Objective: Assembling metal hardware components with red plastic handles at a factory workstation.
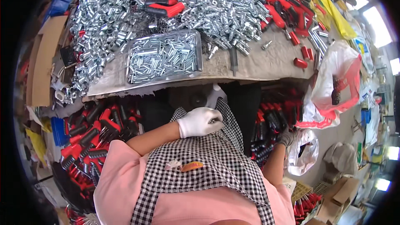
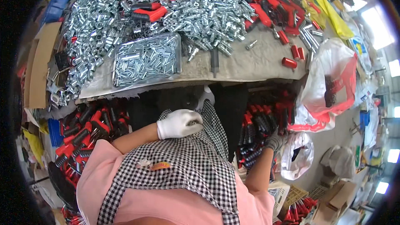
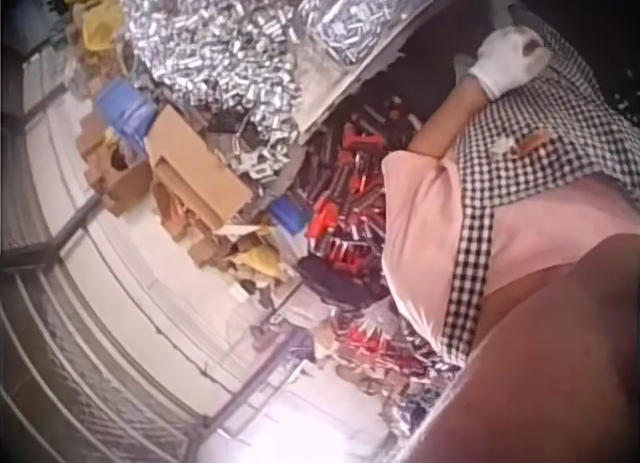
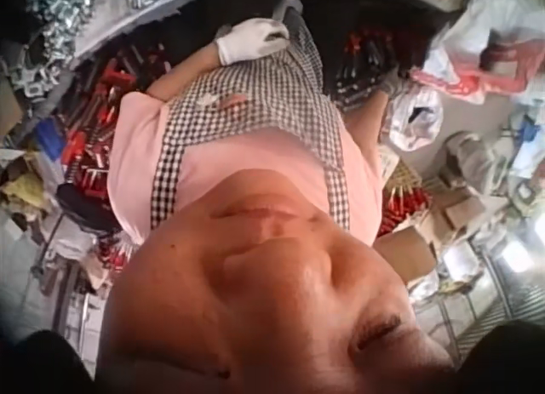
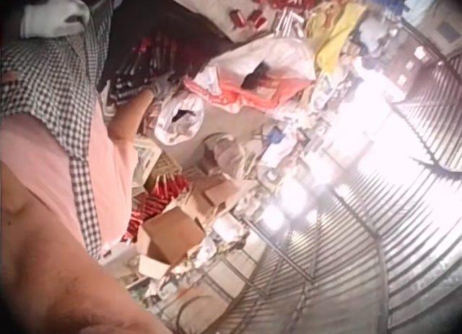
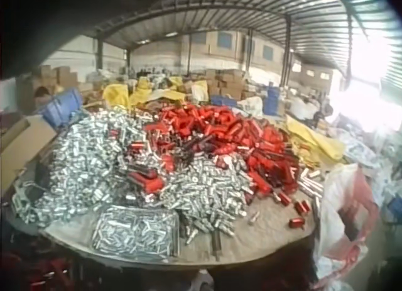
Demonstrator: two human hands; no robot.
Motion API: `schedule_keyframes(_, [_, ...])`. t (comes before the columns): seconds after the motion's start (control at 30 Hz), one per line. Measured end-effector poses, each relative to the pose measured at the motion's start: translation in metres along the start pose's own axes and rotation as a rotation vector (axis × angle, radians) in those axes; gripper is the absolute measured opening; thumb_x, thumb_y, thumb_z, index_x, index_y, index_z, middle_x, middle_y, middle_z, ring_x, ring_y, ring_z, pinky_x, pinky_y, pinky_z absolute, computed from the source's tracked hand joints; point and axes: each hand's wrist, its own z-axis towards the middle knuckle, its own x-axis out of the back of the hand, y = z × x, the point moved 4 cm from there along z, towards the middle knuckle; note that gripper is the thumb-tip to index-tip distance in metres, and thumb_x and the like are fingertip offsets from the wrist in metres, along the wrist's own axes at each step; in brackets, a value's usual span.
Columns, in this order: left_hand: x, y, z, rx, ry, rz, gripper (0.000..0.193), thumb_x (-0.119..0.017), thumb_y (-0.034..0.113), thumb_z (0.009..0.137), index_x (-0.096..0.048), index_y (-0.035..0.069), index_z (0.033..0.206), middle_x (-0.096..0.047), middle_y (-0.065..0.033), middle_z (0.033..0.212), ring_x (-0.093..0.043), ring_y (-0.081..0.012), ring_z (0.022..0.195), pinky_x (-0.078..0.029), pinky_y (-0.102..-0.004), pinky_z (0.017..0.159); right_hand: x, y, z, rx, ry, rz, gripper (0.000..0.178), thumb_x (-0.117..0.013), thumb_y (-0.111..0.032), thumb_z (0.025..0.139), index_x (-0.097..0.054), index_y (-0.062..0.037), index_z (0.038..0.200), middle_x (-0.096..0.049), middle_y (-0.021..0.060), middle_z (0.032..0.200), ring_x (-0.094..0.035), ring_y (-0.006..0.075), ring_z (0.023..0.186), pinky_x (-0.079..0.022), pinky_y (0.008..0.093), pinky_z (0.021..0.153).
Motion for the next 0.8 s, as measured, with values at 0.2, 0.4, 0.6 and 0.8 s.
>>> schedule_keyframes(0.2, [0.016,-0.011,-0.018,0.033,0.075,0.057,0.018,-0.064,0.019,0.085,-0.067,0.002,0.092,-0.068,-0.0155,0.093,-0.065,-0.0324,0.089,-0.052,-0.0394,0.079,-0.031,0.044,0.022,0.04,-0.12,0.386,0.058,-0.071,-0.033,0.082,-0.055,-0.0008,0.127,-0.061,0.0181,0.124,-0.059,0.0323,0.112,-0.046,0.0409,0.096])
schedule_keyframes(0.4, [0.026,-0.012,-0.029,0.128,0.099,0.041,0.018,-0.063,0.013,0.084,-0.067,0.0,0.095,-0.067,-0.0169,0.095,-0.066,-0.0306,0.09,-0.051,-0.0345,0.081,-0.007,-0.014,-0.003,0.028,0.114,-0.23,0.058,-0.07,-0.046,0.077,-0.062,-0.0087,0.119,-0.063,0.0193,0.115,-0.058,0.0357,0.109,-0.045,0.0457,0.096])
schedule_keyframes(0.6, [0.007,-0.005,-0.037,0.161,0.063,0.094,0.018,-0.064,0.012,0.083,-0.066,-0.001,0.096,-0.067,-0.0169,0.095,-0.065,-0.0304,0.091,-0.05,-0.0353,0.082,0.004,-0.018,-0.012,-0.066,0.067,-0.275,0.057,-0.07,-0.045,0.077,-0.062,-0.0069,0.118,-0.061,0.0209,0.116,-0.057,0.0369,0.112,-0.045,0.0459,0.097])
schedule_keyframes(0.8, [0.002,-0.006,-0.038,0.108,-0.039,0.089,0.016,-0.064,0.012,0.083,-0.065,0.001,0.093,-0.066,-0.0148,0.094,-0.064,-0.0312,0.089,-0.05,-0.0371,0.081,0.007,-0.023,-0.012,-0.054,0.075,-0.314,0.058,-0.07,-0.046,0.077,-0.062,-0.0071,0.119,-0.06,0.0208,0.118,-0.057,0.0371,0.112,-0.045,0.0459,0.096])
